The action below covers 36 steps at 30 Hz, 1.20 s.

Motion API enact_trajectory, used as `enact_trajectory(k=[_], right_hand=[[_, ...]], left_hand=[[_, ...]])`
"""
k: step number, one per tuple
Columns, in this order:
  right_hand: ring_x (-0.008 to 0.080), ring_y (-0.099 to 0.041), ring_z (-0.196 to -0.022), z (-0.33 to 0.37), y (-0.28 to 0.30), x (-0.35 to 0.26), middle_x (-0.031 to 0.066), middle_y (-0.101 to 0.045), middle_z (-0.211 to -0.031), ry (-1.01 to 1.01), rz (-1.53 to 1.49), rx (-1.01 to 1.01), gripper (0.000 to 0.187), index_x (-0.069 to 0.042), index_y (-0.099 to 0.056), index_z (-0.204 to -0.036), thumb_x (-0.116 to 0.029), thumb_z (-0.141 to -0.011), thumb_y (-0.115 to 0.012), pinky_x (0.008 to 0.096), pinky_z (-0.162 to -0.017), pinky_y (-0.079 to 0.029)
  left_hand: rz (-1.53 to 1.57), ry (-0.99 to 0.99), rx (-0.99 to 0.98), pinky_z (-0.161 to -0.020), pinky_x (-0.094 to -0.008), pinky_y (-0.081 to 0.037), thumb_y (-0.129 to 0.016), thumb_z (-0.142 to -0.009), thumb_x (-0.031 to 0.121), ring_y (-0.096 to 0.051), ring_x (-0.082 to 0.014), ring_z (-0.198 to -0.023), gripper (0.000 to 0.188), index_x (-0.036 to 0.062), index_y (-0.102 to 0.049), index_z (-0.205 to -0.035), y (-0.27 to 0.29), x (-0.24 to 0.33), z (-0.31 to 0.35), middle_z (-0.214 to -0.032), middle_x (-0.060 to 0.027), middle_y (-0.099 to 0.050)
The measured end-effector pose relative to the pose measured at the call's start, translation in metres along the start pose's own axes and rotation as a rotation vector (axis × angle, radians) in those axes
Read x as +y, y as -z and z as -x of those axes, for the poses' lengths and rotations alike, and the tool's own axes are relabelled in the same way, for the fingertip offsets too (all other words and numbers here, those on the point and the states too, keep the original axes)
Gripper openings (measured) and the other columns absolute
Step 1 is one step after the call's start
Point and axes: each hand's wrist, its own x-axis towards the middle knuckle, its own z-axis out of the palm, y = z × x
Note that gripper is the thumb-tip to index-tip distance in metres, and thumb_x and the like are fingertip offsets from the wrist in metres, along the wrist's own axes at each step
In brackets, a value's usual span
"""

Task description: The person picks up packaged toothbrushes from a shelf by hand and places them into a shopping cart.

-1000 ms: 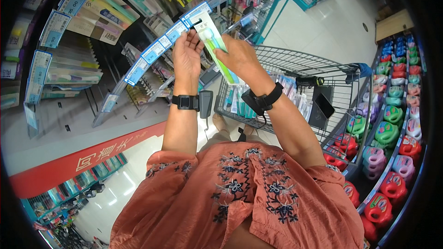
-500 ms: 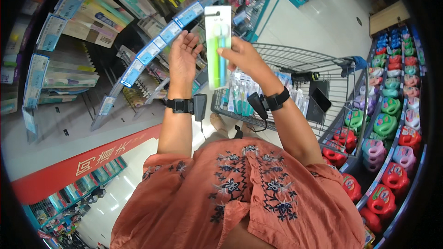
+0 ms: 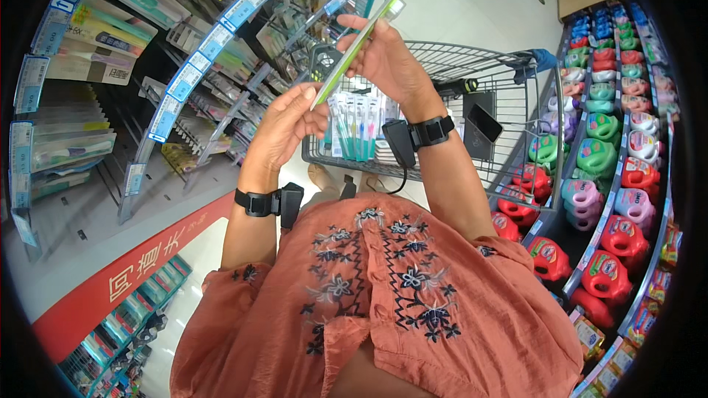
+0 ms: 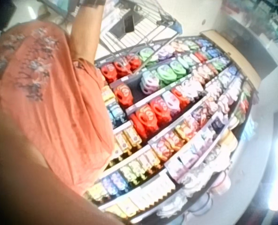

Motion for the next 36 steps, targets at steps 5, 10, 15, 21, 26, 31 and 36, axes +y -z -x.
enact_trajectory(k=[5,10,15,21,26,31,36], right_hand=[[0.0254,-0.065,-0.109,-0.002,-0.011,-0.005,0.0180,-0.067,-0.121,0.106,0.047,0.009,0.074,-0.004,-0.049,-0.139,-0.060,-0.092,-0.057,0.0417,-0.098,-0.050],[0.0261,-0.067,-0.110,-0.002,-0.014,-0.012,0.0196,-0.067,-0.123,0.120,0.083,-0.008,0.071,-0.001,-0.049,-0.141,-0.054,-0.093,-0.053,0.0404,-0.096,-0.053],[0.0245,-0.070,-0.104,-0.005,-0.013,-0.007,0.0185,-0.068,-0.121,0.155,0.079,-0.010,0.069,0.002,-0.049,-0.141,-0.050,-0.096,-0.050,0.0357,-0.092,-0.056],[0.0240,-0.069,-0.108,-0.004,-0.014,-0.009,0.0191,-0.067,-0.123,0.122,0.086,-0.059,0.063,0.001,-0.051,-0.139,-0.046,-0.097,-0.049,0.0351,-0.090,-0.057],[0.0246,-0.069,-0.104,-0.005,-0.019,-0.009,0.0197,-0.069,-0.115,0.104,0.073,0.004,0.066,-0.001,-0.057,-0.134,-0.052,-0.094,-0.052,0.0371,-0.089,-0.057],[0.0220,-0.071,-0.093,-0.003,-0.035,-0.010,0.0165,-0.069,-0.114,0.137,0.047,0.126,0.070,-0.005,-0.058,-0.134,-0.063,-0.100,-0.039,0.0349,-0.079,-0.061],[0.0170,-0.068,-0.079,0.013,-0.063,-0.024,0.0127,-0.071,-0.106,-0.074,-0.068,0.122,0.071,-0.006,-0.055,-0.138,-0.064,-0.102,-0.036,0.0297,-0.068,-0.059]], left_hand=[[-0.188,-0.147,0.112,-0.060,-0.0227,-0.048,-0.067,-0.098,0.025,-0.061,-0.0088,-0.069,0.030,0.0017,-0.061,-0.116,-0.017,0.015,0.001,-0.090,-0.0036,-0.067],[-0.227,-0.173,0.143,-0.062,-0.0233,-0.048,-0.067,-0.097,0.025,-0.060,-0.0092,-0.072,0.028,0.0021,-0.061,-0.113,-0.023,0.018,0.002,-0.090,-0.0037,-0.067],[-0.222,-0.163,0.175,-0.064,-0.0251,-0.048,-0.063,-0.099,0.025,-0.061,-0.0114,-0.075,0.028,0.0008,-0.061,-0.114,-0.026,0.016,0.007,-0.091,-0.0049,-0.067],[-0.199,-0.156,0.145,-0.065,-0.0253,-0.048,-0.060,-0.100,0.024,-0.061,-0.0115,-0.075,0.027,0.0003,-0.061,-0.113,-0.026,0.018,0.011,-0.091,-0.0052,-0.069],[-0.204,-0.133,0.141,-0.065,-0.0250,-0.048,-0.060,-0.100,0.023,-0.062,-0.0112,-0.075,0.025,0.0010,-0.062,-0.111,-0.031,0.020,0.013,-0.092,-0.0051,-0.069],[-0.190,-0.092,0.060,-0.059,-0.0237,-0.048,-0.061,-0.099,0.020,-0.062,-0.0098,-0.067,0.022,0.0007,-0.061,-0.109,-0.037,0.022,0.013,-0.085,-0.0051,-0.069],[-0.201,-0.025,-0.045,-0.059,-0.0233,-0.047,-0.063,-0.098,0.021,-0.063,-0.0109,-0.070,0.022,0.0006,-0.062,-0.105,-0.051,0.021,0.015,-0.084,-0.0045,-0.068]])
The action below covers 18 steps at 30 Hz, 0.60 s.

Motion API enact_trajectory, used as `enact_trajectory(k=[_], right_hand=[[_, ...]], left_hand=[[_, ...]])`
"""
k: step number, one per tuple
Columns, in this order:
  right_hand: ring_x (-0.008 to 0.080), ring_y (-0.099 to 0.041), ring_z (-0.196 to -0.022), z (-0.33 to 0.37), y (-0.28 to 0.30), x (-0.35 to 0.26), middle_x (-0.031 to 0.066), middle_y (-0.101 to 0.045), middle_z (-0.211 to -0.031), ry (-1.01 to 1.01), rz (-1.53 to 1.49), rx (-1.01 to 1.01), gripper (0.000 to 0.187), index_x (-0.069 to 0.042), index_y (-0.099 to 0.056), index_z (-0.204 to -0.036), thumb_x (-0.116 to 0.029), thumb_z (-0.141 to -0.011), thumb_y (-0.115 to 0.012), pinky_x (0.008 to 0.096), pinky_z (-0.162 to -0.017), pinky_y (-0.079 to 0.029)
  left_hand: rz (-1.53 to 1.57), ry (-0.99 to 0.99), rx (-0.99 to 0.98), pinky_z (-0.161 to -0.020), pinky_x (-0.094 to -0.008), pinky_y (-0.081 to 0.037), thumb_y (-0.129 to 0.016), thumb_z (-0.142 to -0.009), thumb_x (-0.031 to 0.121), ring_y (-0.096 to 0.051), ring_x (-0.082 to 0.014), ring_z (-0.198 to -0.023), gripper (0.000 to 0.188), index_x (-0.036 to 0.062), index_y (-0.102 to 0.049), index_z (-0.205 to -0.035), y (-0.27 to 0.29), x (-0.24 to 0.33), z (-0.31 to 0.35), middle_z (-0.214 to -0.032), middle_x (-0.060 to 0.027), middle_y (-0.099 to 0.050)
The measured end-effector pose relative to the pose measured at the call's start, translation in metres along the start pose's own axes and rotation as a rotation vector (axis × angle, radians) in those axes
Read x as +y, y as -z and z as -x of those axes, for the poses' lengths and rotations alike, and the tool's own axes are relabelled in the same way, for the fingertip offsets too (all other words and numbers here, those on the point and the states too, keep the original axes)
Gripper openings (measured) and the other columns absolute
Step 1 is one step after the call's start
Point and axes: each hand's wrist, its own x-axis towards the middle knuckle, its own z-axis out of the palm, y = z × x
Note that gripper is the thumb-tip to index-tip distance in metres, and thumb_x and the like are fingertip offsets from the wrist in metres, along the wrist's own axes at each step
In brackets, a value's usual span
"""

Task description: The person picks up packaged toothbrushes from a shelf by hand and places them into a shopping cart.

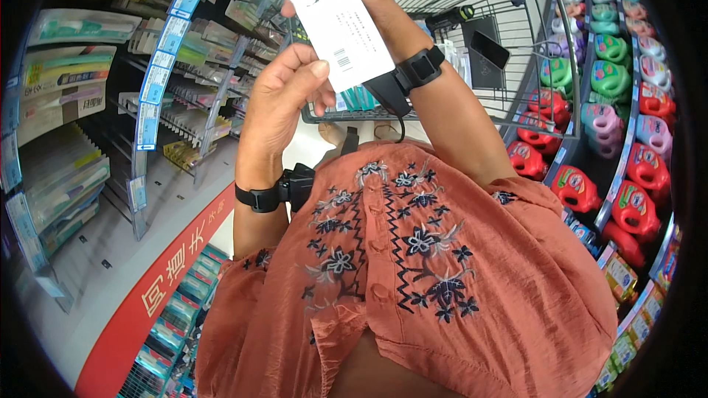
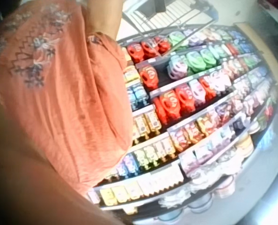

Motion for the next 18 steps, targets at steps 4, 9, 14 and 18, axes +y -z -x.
enact_trajectory(k=[4,9,14,18], right_hand=[[0.0153,-0.067,-0.084,0.004,0.020,-0.006,0.0107,-0.069,-0.114,-0.130,-0.089,-0.187,0.071,-0.009,-0.051,-0.141,-0.066,-0.101,-0.037,0.0280,-0.064,-0.059],[0.0163,-0.070,-0.084,-0.003,0.027,0.008,0.0141,-0.069,-0.113,0.122,0.074,-0.216,0.075,-0.005,-0.058,-0.134,-0.067,-0.102,-0.030,0.0281,-0.064,-0.061],[0.0175,-0.069,-0.077,0.008,0.021,0.004,0.0110,-0.068,-0.101,0.154,0.098,-0.146,0.078,-0.003,-0.058,-0.134,-0.068,-0.101,-0.029,0.0281,-0.061,-0.059],[0.0192,-0.069,-0.071,0.009,0.028,0.002,0.0094,-0.067,-0.095,0.033,0.071,-0.237,0.081,-0.002,-0.058,-0.133,-0.070,-0.100,-0.029,0.0302,-0.058,-0.058]], left_hand=[[-0.022,0.022,-0.077,-0.060,-0.0236,-0.047,-0.065,-0.098,0.022,-0.064,-0.0115,-0.070,0.022,0.0008,-0.062,-0.103,-0.013,0.004,-0.003,-0.084,-0.0059,-0.068],[-0.046,0.035,-0.094,-0.060,-0.0236,-0.047,-0.066,-0.097,0.021,-0.064,-0.0119,-0.070,0.022,0.0000,-0.062,-0.102,-0.020,0.003,-0.006,-0.085,-0.0066,-0.068],[-0.051,0.024,-0.109,-0.059,-0.0235,-0.047,-0.066,-0.097,0.020,-0.064,-0.0123,-0.069,0.022,-0.0003,-0.062,-0.102,-0.022,0.001,-0.008,-0.085,-0.0072,-0.069],[-0.060,0.018,-0.109,-0.059,-0.0235,-0.047,-0.067,-0.096,0.021,-0.064,-0.0124,-0.069,0.022,-0.0001,-0.062,-0.102,-0.025,0.001,-0.009,-0.084,-0.0073,-0.069]])
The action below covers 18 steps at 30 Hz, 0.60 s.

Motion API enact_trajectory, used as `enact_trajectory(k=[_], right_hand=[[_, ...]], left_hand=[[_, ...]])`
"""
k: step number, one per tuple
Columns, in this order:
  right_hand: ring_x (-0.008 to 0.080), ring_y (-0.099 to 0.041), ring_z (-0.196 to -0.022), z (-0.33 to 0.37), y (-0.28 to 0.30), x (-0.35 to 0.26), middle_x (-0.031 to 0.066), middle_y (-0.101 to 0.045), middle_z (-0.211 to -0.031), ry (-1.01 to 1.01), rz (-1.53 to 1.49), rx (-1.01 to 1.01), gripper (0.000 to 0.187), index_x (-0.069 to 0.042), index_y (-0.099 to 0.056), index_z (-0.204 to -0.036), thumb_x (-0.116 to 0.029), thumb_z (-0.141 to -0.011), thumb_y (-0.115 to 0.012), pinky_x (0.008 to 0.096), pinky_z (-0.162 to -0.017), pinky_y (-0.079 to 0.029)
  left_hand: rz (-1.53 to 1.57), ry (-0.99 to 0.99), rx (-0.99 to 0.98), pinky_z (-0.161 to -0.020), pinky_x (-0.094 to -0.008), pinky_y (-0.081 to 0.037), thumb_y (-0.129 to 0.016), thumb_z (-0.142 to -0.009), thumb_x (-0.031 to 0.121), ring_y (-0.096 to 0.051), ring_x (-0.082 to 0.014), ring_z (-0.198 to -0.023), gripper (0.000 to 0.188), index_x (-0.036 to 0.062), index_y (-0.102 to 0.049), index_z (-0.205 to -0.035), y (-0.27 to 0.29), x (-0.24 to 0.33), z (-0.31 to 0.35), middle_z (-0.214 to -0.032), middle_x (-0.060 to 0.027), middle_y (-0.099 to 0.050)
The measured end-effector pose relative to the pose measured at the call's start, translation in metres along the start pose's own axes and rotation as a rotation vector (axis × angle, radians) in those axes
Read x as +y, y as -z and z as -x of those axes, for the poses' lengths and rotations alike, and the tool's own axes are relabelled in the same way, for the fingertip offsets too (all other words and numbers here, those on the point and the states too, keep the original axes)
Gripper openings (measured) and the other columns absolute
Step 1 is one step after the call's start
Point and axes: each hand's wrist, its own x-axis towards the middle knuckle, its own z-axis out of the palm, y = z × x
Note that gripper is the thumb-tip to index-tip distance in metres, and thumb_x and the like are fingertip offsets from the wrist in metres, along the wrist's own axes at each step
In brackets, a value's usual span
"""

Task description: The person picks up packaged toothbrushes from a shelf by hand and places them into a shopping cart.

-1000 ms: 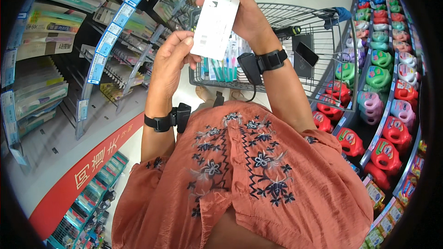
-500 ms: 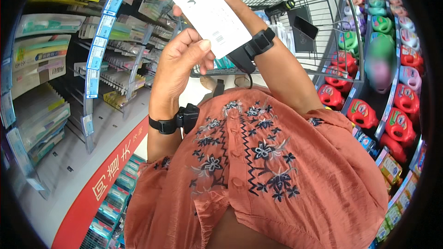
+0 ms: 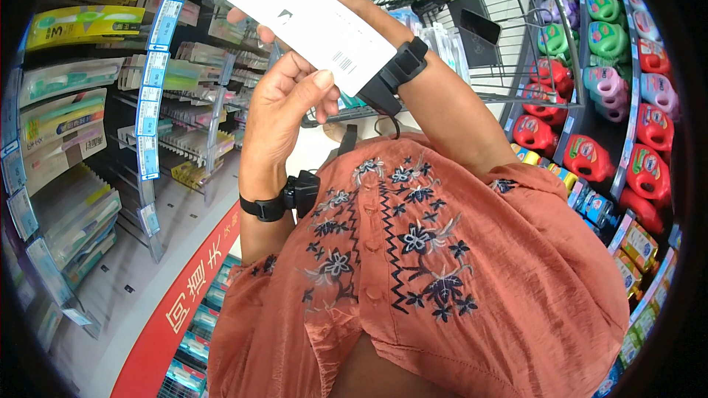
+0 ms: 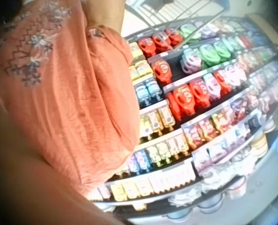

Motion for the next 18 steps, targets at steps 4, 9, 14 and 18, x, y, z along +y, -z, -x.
enact_trajectory(k=[4,9,14,18], right_hand=[[0.0198,-0.069,-0.070,-0.006,0.006,0.003,0.0092,-0.067,-0.095,-0.027,-0.046,-0.034,0.082,-0.002,-0.058,-0.133,-0.071,-0.100,-0.029,0.0318,-0.056,-0.058],[0.0198,-0.069,-0.069,-0.008,0.006,0.004,0.0090,-0.068,-0.094,-0.029,-0.067,-0.042,0.083,-0.001,-0.058,-0.133,-0.071,-0.099,-0.029,0.0325,-0.055,-0.058],[0.0190,-0.069,-0.071,-0.004,0.002,0.005,0.0092,-0.068,-0.093,0.028,-0.015,0.031,0.083,-0.001,-0.059,-0.132,-0.071,-0.099,-0.029,0.0313,-0.057,-0.058],[0.0184,-0.069,-0.074,-0.001,0.003,0.006,0.0092,-0.068,-0.094,0.049,0.009,0.068,0.082,-0.001,-0.059,-0.131,-0.071,-0.099,-0.031,0.0306,-0.058,-0.058]], left_hand=[[0.013,0.007,0.003,-0.059,-0.0230,-0.047,-0.068,-0.096,0.020,-0.064,-0.0122,-0.069,0.022,0.0001,-0.062,-0.101,-0.001,0.000,-0.001,-0.084,-0.0074,-0.069],[0.014,0.002,-0.001,-0.059,-0.0227,-0.048,-0.069,-0.096,0.019,-0.064,-0.0121,-0.069,0.021,0.0003,-0.062,-0.102,0.000,-0.002,0.002,-0.084,-0.0073,-0.069],[0.006,0.004,0.022,-0.059,-0.0232,-0.048,-0.068,-0.096,0.019,-0.064,-0.0115,-0.069,0.021,0.0006,-0.062,-0.102,0.000,-0.007,0.004,-0.084,-0.0069,-0.068],[0.004,0.021,0.015,-0.059,-0.0233,-0.048,-0.067,-0.096,0.020,-0.063,-0.0113,-0.069,0.021,0.0008,-0.061,-0.102,-0.001,-0.010,0.002,-0.084,-0.0067,-0.068]])
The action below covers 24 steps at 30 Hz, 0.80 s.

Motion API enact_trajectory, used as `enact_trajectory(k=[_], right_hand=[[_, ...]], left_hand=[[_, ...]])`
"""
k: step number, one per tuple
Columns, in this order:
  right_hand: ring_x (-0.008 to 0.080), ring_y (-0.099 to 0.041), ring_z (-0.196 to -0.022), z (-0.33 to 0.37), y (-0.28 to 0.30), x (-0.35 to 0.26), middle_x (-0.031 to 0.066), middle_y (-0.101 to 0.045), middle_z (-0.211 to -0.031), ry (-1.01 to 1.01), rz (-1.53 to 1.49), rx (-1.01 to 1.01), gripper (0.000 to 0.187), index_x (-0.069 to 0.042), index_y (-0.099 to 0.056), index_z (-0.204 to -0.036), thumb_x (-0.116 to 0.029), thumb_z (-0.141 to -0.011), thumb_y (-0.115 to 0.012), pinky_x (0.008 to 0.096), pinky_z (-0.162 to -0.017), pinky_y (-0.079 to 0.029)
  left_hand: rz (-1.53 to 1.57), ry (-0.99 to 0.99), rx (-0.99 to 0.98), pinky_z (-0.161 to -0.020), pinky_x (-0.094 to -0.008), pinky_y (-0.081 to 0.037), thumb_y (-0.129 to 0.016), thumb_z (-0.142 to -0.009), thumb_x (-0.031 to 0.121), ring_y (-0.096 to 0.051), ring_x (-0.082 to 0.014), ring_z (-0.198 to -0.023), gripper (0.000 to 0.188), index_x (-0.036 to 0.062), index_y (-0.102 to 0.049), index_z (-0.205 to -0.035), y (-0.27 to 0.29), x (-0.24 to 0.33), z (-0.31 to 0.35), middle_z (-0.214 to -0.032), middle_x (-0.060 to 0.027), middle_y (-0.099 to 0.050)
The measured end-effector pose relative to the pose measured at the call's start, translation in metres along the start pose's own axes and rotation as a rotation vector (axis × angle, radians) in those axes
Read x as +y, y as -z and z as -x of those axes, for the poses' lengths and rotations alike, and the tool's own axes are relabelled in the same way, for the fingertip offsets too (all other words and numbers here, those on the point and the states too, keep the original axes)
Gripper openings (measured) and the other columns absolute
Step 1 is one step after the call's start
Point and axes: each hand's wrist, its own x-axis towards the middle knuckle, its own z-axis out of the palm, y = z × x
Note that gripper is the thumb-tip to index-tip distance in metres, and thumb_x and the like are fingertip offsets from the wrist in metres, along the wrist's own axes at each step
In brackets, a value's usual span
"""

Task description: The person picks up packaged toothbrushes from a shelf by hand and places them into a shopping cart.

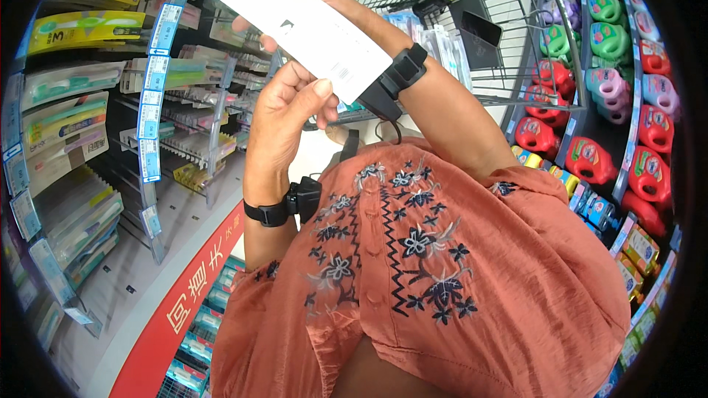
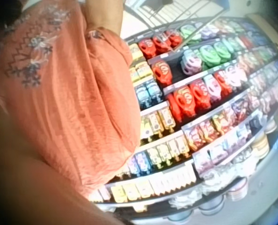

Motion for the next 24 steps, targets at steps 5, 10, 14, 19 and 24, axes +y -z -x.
enact_trajectory(k=[5,10,14,19,24], right_hand=[[0.0177,-0.068,-0.078,0.008,-0.006,-0.005,0.0091,-0.068,-0.095,0.018,0.031,0.034,0.081,-0.001,-0.059,-0.131,-0.071,-0.099,-0.034,0.0299,-0.062,-0.057],[0.0170,-0.067,-0.082,0.013,0.009,0.000,0.0089,-0.068,-0.097,0.007,0.106,0.172,0.079,-0.001,-0.059,-0.130,-0.070,-0.098,-0.038,0.0292,-0.065,-0.056],[0.0179,-0.065,-0.088,0.013,0.060,0.025,0.0148,-0.066,-0.107,-0.126,0.284,0.429,0.084,0.002,-0.053,-0.134,-0.071,-0.094,-0.047,0.0315,-0.077,-0.055],[0.0135,-0.054,-0.067,0.023,0.067,0.040,0.0064,-0.059,-0.083,-0.276,0.389,0.512,0.078,0.000,-0.057,-0.121,-0.072,-0.090,-0.056,0.0285,-0.059,-0.044],[0.0117,-0.056,-0.075,0.040,0.089,0.076,0.0036,-0.057,-0.088,-0.226,0.262,0.425,0.067,0.000,-0.056,-0.113,-0.063,-0.091,-0.063,0.0273,-0.065,-0.048]], left_hand=[[-0.007,0.002,0.016,-0.060,-0.0232,-0.048,-0.068,-0.096,0.021,-0.063,-0.0114,-0.069,0.022,0.0011,-0.061,-0.102,-0.006,0.002,0.001,-0.083,-0.0056,-0.068],[-0.004,0.000,0.057,-0.062,-0.0240,-0.049,-0.066,-0.096,0.020,-0.063,-0.0116,-0.075,0.025,0.0001,-0.059,-0.110,0.004,-0.023,-0.012,-0.093,-0.0069,-0.068],[-0.091,0.016,0.175,-0.076,-0.0276,-0.053,-0.063,-0.098,0.023,-0.063,-0.0152,-0.096,0.042,-0.0016,-0.050,-0.130,0.010,-0.045,-0.029,-0.116,-0.0124,-0.065],[-0.323,0.035,0.182,-0.091,-0.0303,-0.050,-0.066,-0.097,0.034,-0.060,-0.0188,-0.108,0.063,-0.0029,-0.041,-0.142,0.015,-0.071,-0.042,-0.134,-0.0168,-0.056],[-0.363,0.045,0.145,-0.081,-0.0293,-0.051,-0.070,-0.094,0.026,-0.061,-0.0149,-0.095,0.059,0.0047,-0.042,-0.141,0.011,-0.103,-0.053,-0.124,-0.0087,-0.058]])
